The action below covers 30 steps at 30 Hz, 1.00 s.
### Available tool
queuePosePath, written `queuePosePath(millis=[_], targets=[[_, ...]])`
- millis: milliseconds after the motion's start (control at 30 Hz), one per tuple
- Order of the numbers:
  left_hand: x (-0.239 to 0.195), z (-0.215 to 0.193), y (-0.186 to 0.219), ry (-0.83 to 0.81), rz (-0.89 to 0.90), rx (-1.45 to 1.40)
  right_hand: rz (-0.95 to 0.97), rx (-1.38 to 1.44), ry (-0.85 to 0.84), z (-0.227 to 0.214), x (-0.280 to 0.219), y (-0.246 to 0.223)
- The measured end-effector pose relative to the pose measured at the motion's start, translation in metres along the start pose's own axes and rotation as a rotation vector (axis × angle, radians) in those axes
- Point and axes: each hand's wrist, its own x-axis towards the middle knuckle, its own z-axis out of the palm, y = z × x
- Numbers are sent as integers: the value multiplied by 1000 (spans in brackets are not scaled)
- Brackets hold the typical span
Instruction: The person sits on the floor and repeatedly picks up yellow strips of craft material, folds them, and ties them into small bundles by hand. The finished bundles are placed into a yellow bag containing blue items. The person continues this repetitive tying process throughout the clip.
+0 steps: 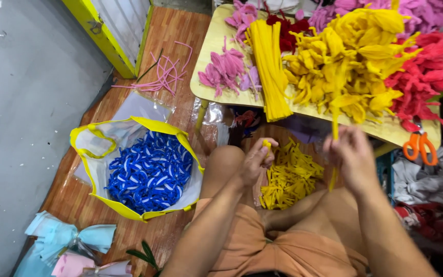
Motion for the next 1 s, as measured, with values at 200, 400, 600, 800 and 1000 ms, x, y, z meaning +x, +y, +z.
queuePosePath(millis=[200, 400, 600, 800, 1000], targets=[[-17, 63, 42, -7, 24, -47, -96, -217, -147, -28, -118, 76], [-35, 112, 54, -7, -3, -99, -184, -271, -36, -48, -159, 77], [-52, 140, 72, -99, -5, 6, -174, -400, -185, -48, -170, 19], [-58, 156, 63, -103, 69, -54, -269, -210, -31, -34, -143, 57], [-54, 145, 63, -65, 121, -70, -491, -406, 147, -49, -173, 13]])
